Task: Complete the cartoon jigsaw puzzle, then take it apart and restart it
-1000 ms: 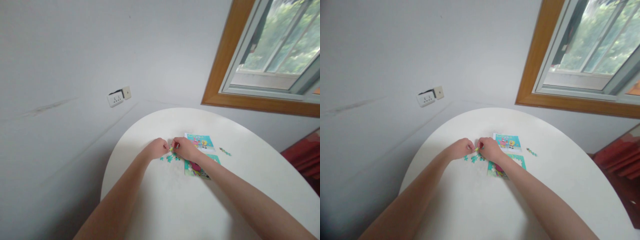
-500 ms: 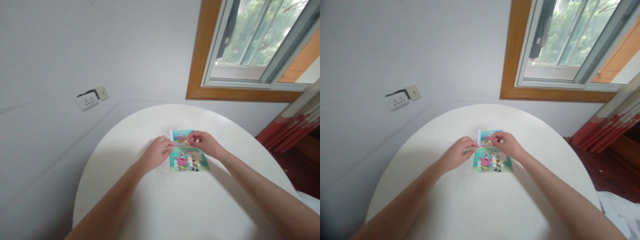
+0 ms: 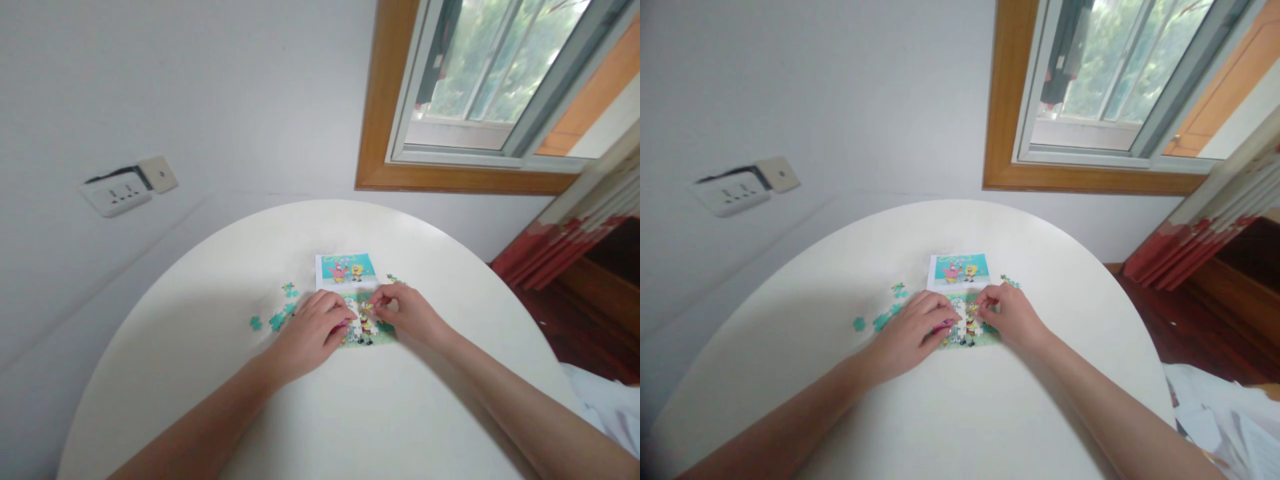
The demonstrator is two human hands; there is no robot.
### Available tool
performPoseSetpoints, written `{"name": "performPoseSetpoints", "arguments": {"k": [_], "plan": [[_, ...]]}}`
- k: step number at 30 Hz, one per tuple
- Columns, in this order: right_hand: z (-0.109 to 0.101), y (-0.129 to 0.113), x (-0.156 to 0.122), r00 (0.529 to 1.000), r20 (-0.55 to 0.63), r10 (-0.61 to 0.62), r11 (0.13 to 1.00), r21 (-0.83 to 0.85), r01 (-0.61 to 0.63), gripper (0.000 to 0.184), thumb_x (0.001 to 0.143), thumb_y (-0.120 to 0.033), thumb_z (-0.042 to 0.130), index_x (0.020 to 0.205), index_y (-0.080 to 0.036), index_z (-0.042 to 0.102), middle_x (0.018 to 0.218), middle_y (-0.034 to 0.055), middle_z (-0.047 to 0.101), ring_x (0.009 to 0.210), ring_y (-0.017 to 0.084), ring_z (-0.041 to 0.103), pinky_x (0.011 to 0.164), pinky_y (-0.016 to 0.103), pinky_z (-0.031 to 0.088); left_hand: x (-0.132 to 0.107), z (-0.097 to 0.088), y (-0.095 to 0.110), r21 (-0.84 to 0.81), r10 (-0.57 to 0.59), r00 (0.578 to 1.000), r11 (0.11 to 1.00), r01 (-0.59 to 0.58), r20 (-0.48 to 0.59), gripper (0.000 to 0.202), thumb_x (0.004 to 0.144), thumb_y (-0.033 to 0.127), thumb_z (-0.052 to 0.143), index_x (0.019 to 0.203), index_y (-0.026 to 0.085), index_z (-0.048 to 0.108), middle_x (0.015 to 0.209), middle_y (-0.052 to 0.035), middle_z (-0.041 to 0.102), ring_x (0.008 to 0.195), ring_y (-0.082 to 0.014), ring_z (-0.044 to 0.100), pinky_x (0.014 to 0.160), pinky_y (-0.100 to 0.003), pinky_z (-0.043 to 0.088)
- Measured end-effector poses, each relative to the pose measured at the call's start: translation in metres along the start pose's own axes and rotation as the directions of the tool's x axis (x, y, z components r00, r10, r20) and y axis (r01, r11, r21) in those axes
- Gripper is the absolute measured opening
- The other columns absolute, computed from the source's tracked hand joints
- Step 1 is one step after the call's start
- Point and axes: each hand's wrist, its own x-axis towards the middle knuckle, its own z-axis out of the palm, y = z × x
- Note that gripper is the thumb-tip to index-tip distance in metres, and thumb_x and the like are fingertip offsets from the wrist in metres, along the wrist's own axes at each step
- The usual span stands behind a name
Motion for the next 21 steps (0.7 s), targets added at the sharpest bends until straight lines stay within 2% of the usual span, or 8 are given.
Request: {"name": "performPoseSetpoints", "arguments": {"k": [3, 7, 12, 21], "plan": [[-0.004, 0.001, 0.0, 1.0, -0.016, -0.01, 0.999, -0.042, 0.01, 0.01, 0.075, -0.024, 0.061, 0.08, -0.022, 0.069, 0.079, 0.0007, 0.069, 0.079, 0.018, 0.061, 0.077, 0.032, 0.044, -0.001, 0.001, -0.002, -0.002, 0.018, 1.0, 1.0, -0.018, 0.004, 0.022, 0.089, 0.02, 0.053, 0.107, 0.024, 0.064, 0.104, -0.0053, 0.057, 0.105, -0.021, 0.048, 0.094, -0.036, 0.039], [-0.008, 0.002, -0.001, 1.0, 0.014, -0.017, 1.0, 0.015, 0.017, 0.014, 0.077, -0.022, 0.059, 0.084, -0.022, 0.072, 0.079, 0.0009, 0.069, 0.077, 0.016, 0.062, 0.075, 0.03, 0.046, -0.003, 0.002, -0.002, 0.006, 0.059, 0.998, 0.998, -0.059, 0.017, 0.03, 0.089, 0.021, 0.054, 0.117, 0.03, 0.062, 0.11, -0.0059, 0.054, 0.109, -0.0227, 0.046, 0.096, -0.04, 0.038], [-0.011, 0.001, -0.002, 0.999, 0.038, 0.002, 1.0, 0.031, -0.003, 0.018, 0.079, -0.02, 0.057, 0.085, -0.022, 0.073, 0.079, 0.0006, 0.07, 0.076, 0.015, 0.062, 0.072, 0.028, 0.047, -0.005, 0.0, -0.001, 0.028, 0.09, 0.994, 0.995, -0.092, 0.057, 0.031, 0.091, 0.023, 0.051, 0.117, 0.035, 0.063, 0.116, -0.0045, 0.052, 0.113, -0.0227, 0.043, 0.097, -0.041, 0.038], [-0.012, -0.002, -0.003, 0.998, 0.065, -0.02, 0.999, -0.044, 0.022, 0.025, 0.078, -0.015, 0.054, 0.09, -0.024, 0.075, 0.083, 0.0005, 0.073, 0.08, 0.017, 0.063, 0.076, 0.029, 0.047, -0.005, 0.001, 0.003, 0.042, 0.083, 0.994, 0.995, -0.086, 0.075, 0.031, 0.091, 0.024, 0.051, 0.119, 0.032, 0.061, 0.118, -0.0052, 0.053, 0.114, -0.0227, 0.043, 0.099, -0.041, 0.038]]}}
